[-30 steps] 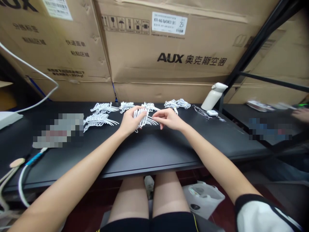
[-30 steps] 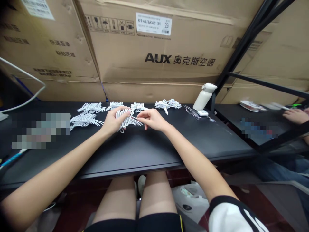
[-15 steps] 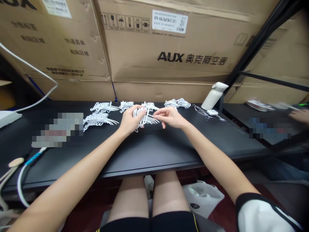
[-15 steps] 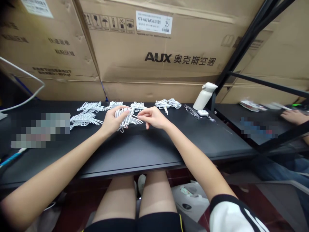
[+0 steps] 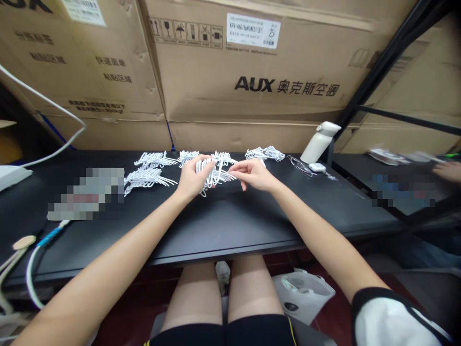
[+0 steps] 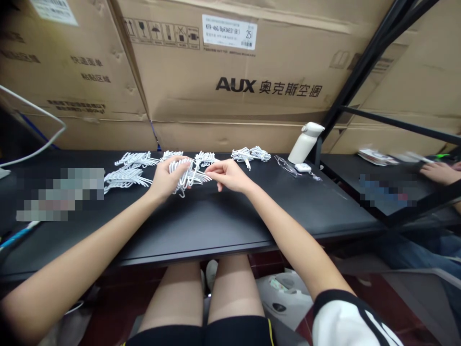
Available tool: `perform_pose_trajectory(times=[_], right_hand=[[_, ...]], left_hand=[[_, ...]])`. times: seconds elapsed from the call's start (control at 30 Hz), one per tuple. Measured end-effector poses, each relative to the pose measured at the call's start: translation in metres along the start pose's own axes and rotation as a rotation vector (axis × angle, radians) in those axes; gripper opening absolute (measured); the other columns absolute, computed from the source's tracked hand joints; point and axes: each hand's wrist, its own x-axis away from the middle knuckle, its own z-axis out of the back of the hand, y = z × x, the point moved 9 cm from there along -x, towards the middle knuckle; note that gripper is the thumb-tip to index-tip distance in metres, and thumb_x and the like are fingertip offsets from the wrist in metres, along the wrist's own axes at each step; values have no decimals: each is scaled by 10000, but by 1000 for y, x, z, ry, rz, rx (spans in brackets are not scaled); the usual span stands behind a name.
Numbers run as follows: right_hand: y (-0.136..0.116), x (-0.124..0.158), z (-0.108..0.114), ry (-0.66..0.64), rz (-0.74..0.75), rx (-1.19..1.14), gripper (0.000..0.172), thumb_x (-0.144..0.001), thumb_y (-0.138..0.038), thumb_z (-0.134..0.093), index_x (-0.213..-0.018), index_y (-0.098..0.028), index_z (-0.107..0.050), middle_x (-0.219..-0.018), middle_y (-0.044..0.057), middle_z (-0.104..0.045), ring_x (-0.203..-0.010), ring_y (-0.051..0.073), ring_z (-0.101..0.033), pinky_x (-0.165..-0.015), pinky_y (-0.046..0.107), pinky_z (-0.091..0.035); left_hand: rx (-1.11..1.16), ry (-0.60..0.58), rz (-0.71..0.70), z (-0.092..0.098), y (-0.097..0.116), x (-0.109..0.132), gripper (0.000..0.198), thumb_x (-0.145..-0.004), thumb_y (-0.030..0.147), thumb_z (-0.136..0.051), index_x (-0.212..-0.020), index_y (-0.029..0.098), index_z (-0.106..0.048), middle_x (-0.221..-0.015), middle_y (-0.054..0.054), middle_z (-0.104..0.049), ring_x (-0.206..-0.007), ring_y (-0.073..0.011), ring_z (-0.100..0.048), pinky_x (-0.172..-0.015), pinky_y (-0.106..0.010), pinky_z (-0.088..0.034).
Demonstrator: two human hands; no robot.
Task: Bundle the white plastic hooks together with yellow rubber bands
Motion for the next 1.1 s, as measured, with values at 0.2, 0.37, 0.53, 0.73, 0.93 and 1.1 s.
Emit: perform_pose_trajectory(times=[0.2, 0.37, 0.53, 0.73, 0.93, 1.1], right_hand=[[-2, 2, -5, 27, -3, -26, 239, -778, -352, -660, -833, -122, -689, -659, 10, -662, -428, 101, -592, -458, 225, -473], [3, 1, -13, -16, -47, -76, 254, -776, -370, -669, -842, -126, -648, -622, 0, -648, -391, 90, -567, -377, 189, -390], [3, 1, -13, 6, -28, -88, 280, -775, -397, -667, -846, -127, -637, -649, 6, -653, -397, 85, -570, -362, 181, -381], [7, 0, -18, 59, -19, -135, 300, -767, -422, -672, -834, -130, -653, -645, 6, -639, -389, 86, -565, -378, 197, -433], [21, -1, -3, 288, -2, 12, 313, -822, -435, -613, -946, -150, -651, -838, 68, -697, -541, 126, -644, -464, 228, -501], [-4, 7, -29, 136, 237, 400, 345, -860, -306, -580, -1168, -154, -618, -1303, 147, -586, -1091, 241, -620, -847, 362, -555]], left_hand=[[-5, -31, 16, -3, -2, 1, 250, -751, 358, -678, -888, 150, -654, -678, -13, -614, -471, -156, -619, -382, -278, -535], [-7, -68, 17, -7, -3, 3, 294, -745, 369, -700, -936, 152, -645, -696, -30, -650, -482, -202, -663, -394, -285, -533], [-14, -72, -10, -7, 1, 1, 344, -730, 406, -719, -958, 155, -661, -753, -34, -671, -518, -184, -667, -439, -286, -556], [-3, -68, 15, -5, 5, 0, 367, -621, 387, -802, -867, 147, -672, -780, -43, -660, -615, -179, -649, -510, -325, -592], [113, 197, 83, 25, -7, -10, 358, -598, 353, -803, -833, 140, -638, -718, -20, -634, -525, -142, -614, -448, -267, -538], [170, 406, 212, 48, -26, -10, 315, -654, 350, -758, -849, 151, -610, -725, -23, -633, -480, -153, -627, -337, -203, -399]])
